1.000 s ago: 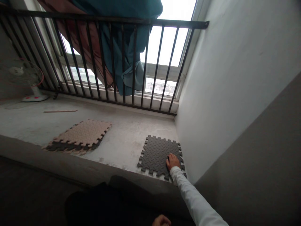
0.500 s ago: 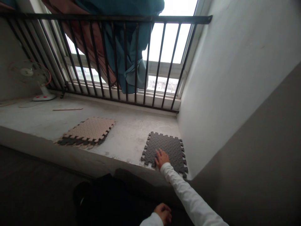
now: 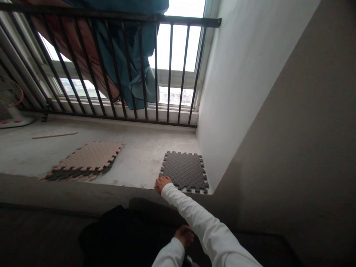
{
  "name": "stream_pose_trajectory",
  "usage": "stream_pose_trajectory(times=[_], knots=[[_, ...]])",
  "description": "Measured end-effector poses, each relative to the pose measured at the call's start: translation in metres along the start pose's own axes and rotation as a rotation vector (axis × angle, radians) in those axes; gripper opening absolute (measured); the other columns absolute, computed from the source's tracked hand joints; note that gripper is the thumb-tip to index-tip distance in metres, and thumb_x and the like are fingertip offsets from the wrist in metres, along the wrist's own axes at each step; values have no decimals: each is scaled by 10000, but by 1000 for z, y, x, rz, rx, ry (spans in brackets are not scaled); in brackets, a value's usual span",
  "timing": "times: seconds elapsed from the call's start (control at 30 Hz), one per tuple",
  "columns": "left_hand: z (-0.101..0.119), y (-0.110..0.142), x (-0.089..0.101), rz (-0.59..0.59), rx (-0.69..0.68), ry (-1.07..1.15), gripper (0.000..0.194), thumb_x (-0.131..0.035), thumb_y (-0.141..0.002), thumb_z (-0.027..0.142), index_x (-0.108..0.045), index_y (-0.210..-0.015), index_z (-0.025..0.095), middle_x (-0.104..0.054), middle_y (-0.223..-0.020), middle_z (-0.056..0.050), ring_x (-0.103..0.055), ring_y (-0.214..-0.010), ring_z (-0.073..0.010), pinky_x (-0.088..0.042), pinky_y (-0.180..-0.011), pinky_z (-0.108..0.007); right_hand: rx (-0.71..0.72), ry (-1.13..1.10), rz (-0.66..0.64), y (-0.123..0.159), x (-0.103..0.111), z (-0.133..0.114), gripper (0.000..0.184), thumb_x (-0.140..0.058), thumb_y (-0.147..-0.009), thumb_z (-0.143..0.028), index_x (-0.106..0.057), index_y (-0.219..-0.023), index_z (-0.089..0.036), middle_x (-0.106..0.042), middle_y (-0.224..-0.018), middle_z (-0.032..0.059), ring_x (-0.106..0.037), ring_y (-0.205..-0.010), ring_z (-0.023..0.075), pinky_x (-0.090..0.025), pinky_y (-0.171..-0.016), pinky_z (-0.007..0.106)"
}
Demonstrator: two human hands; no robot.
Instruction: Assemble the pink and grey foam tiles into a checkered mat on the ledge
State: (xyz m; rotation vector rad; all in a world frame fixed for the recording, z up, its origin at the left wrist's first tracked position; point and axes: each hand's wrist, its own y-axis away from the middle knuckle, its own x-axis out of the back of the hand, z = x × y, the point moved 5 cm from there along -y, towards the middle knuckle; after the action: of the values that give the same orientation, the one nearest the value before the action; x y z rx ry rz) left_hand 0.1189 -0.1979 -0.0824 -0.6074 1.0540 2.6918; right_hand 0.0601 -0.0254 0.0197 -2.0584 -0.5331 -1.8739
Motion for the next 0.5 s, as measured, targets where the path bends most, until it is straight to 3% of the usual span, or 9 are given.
stream_pose_trajectory(times=[0.1, 0.5], knots=[[3, 3, -2, -59, -47, -63, 177, -663, -497, 238, -542, -581, 140, -559, -452, 21, -489, -417, -84, -273, -435, -206, 34, 9, 5, 8, 0, 0, 288, -408, -760, -344, -518, -967, -176, -553, -1033, 102, -452, -1000, 204, -312, -861, 427], [0, 2, -2, -55, -75, -107, 190, -650, -506, 239, -538, -615, 133, -563, -480, 6, -494, -423, -97, -249, -422, -214, 141, 45, 19, 25, -4, 3, 317, -429, -721, -233, -459, -1036, -233, -541, -1058, 56, -448, -1005, 177, -286, -897, 433]])
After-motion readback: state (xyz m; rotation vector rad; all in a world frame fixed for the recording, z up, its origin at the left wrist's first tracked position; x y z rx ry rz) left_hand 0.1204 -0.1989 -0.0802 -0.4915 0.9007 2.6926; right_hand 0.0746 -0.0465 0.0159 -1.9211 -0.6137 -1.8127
